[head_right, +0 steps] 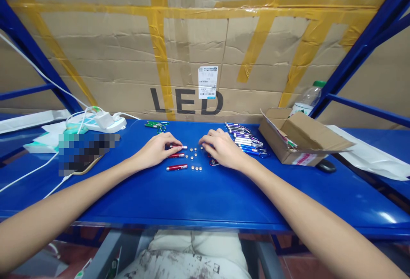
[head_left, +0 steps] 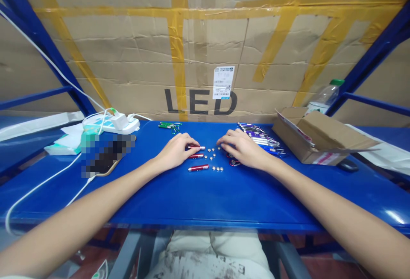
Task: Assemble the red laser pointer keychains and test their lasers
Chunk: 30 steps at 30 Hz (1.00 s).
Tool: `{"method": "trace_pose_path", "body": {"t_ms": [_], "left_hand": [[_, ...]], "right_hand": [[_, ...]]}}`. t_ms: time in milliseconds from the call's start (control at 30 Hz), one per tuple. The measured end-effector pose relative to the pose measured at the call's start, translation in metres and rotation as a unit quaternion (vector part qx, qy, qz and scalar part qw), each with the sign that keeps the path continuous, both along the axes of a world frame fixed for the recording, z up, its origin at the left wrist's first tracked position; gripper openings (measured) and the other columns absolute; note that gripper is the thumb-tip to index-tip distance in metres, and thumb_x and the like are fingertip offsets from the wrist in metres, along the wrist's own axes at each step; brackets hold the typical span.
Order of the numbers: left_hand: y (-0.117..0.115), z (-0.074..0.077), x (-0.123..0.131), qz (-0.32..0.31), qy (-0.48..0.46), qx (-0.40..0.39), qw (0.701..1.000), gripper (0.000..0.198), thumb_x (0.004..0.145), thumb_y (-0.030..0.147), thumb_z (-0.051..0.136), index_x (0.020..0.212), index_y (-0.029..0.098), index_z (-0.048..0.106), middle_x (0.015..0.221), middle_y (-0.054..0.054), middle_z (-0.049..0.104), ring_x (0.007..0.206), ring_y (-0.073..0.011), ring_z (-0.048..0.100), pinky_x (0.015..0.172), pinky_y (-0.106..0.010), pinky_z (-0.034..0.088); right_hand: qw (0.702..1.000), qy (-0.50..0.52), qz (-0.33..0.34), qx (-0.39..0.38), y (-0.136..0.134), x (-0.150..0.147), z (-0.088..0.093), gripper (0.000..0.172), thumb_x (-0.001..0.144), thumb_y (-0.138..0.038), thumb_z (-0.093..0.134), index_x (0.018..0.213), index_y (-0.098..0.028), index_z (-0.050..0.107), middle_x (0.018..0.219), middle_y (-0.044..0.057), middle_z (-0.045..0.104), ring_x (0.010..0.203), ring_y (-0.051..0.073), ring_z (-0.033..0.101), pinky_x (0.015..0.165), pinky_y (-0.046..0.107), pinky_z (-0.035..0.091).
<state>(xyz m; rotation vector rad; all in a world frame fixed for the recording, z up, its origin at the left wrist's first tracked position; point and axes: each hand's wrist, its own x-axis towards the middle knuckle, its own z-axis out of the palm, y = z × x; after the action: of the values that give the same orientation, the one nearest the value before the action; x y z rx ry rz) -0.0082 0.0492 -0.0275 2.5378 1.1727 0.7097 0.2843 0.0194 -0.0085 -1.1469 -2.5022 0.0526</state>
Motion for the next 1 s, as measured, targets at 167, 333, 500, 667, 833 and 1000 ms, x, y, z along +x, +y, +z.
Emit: {"method": "trace_pose_path", "body": {"t_ms": [167,333,500,667,833,1000], "left_hand": [[-0.003,0.002,0.001,0.011,0.007,-0.004,1.0,0.025,0.102,0.042,0.069,0.111,0.024,0.084,0.106,-0.007,0.078,0.1,-0.0252,0.069,0.088,-0.037,0.051],[-0.007,0.006,-0.001,0.023,-0.008,0.004,1.0,0.023,0.103,0.039,0.067,0.109,0.025,0.083,0.106,-0.006,0.077,0.1,-0.0249,0.068,0.089,-0.038,0.051],[-0.01,0.011,-0.005,0.021,-0.006,0.034,0.999,0.024,0.106,0.038,0.063,0.11,0.024,0.082,0.107,-0.006,0.076,0.1,-0.0249,0.067,0.09,-0.039,0.05],[-0.011,0.012,-0.006,0.03,-0.004,0.051,0.998,0.024,0.107,0.036,0.061,0.111,0.022,0.08,0.107,-0.006,0.076,0.102,-0.0257,0.066,0.092,-0.04,0.05],[-0.011,0.011,-0.005,0.033,-0.006,0.055,0.998,0.024,0.107,0.036,0.061,0.111,0.022,0.08,0.108,-0.006,0.077,0.102,-0.0256,0.067,0.093,-0.041,0.051],[-0.011,0.011,-0.005,0.033,-0.002,0.052,0.998,0.025,0.107,0.036,0.06,0.113,0.022,0.08,0.109,-0.006,0.077,0.102,-0.0259,0.067,0.093,-0.042,0.051]], "right_hand": [[1.0,-0.006,0.015,-0.011,-0.004,-0.003,0.001,0.036,0.113,-0.031,0.044,0.126,-0.023,0.076,0.115,0.014,0.072,0.104,0.03,0.057,0.095,0.046,0.043],[0.999,-0.006,0.037,-0.039,-0.009,-0.008,0.0,0.046,0.11,-0.017,0.038,0.138,-0.025,0.074,0.135,0.011,0.074,0.112,0.031,0.054,0.101,0.052,0.042],[0.996,-0.003,0.062,-0.058,-0.013,-0.011,0.0,0.057,0.105,-0.009,0.036,0.147,-0.028,0.069,0.15,0.007,0.069,0.124,0.035,0.05,0.105,0.06,0.039],[0.994,-0.022,0.09,-0.053,-0.016,-0.013,0.001,0.065,0.099,-0.001,0.037,0.147,-0.03,0.069,0.156,0.004,0.065,0.131,0.035,0.048,0.106,0.061,0.038],[0.994,-0.031,0.089,-0.05,-0.017,-0.013,-0.002,0.06,0.101,-0.002,0.037,0.144,-0.026,0.071,0.155,0.004,0.066,0.13,0.036,0.048,0.107,0.061,0.038],[0.995,-0.037,0.085,-0.042,-0.017,-0.013,-0.002,0.059,0.1,-0.001,0.039,0.144,-0.025,0.071,0.152,0.007,0.068,0.127,0.036,0.048,0.106,0.061,0.04]]}}
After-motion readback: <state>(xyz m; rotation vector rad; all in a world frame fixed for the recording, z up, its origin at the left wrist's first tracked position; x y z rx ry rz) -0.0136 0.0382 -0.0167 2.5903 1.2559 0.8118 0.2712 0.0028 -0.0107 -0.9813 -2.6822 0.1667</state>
